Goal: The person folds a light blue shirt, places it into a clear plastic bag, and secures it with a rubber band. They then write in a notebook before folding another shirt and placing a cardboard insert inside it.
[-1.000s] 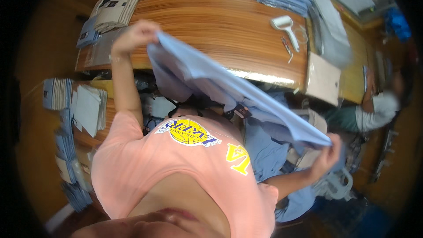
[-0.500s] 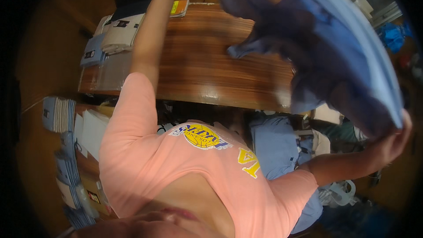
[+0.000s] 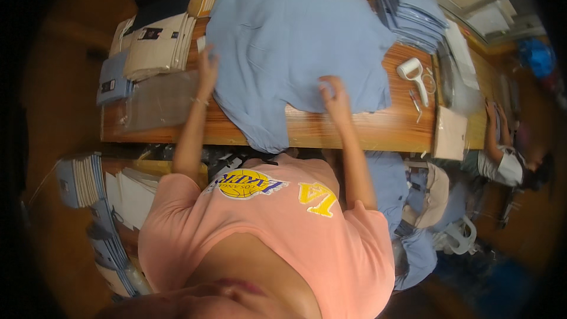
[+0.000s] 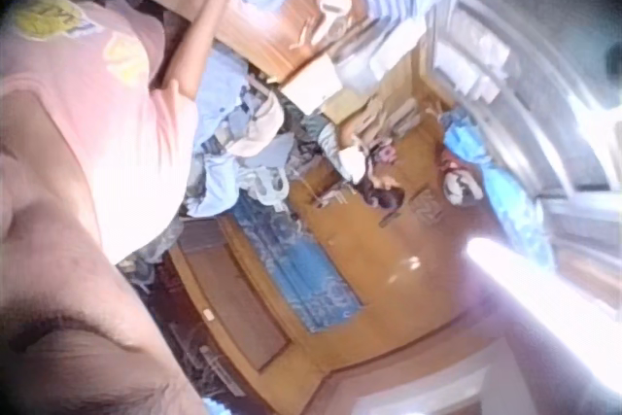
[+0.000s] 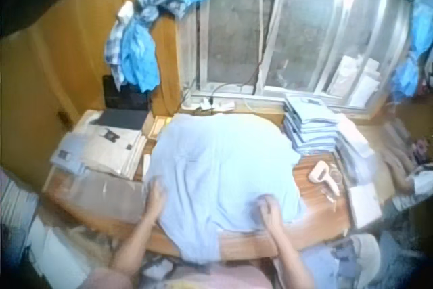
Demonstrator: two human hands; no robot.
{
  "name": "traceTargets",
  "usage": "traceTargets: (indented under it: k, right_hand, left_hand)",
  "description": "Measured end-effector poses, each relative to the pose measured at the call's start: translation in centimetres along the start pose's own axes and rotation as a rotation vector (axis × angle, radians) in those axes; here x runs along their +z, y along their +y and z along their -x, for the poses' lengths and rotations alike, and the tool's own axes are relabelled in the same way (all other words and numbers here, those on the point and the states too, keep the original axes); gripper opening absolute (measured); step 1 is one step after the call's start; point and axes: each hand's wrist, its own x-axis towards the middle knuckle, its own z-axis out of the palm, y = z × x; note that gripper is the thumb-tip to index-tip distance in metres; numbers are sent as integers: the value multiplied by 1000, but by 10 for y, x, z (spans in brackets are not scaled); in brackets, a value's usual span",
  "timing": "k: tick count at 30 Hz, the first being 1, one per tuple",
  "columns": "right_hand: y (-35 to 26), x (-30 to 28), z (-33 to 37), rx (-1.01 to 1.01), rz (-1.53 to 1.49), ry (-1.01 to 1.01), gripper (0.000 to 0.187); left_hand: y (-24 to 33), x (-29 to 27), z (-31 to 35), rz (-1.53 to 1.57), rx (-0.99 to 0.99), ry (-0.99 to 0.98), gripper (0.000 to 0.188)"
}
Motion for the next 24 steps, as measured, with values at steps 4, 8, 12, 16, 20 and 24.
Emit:
traceTargets:
  k: [4,8,12,16,20,24]
  right_hand:
    - [75,8,-28,83,625,94,37]
    - [139,0,-4,5,726,64,53]
    - [135,-30,67,58,632,147,58]
    - [127,-43,98,224,834,-37,62]
    - [127,-54,121,249,770,-82,62]
    - [118,-67,120,153,663,18,60]
  left_hand:
    - [8,5,78,-405,-4,-113,39]
    - [15,-26,113,-649,55,-146,43]
    - [33,-50,154,-724,-149,-13,47]
    - [40,-58,166,-497,-666,-19,40]
    - [-18,-79,202,156,-919,59,19]
    - [27,-77,168,451,-1095,361,24]
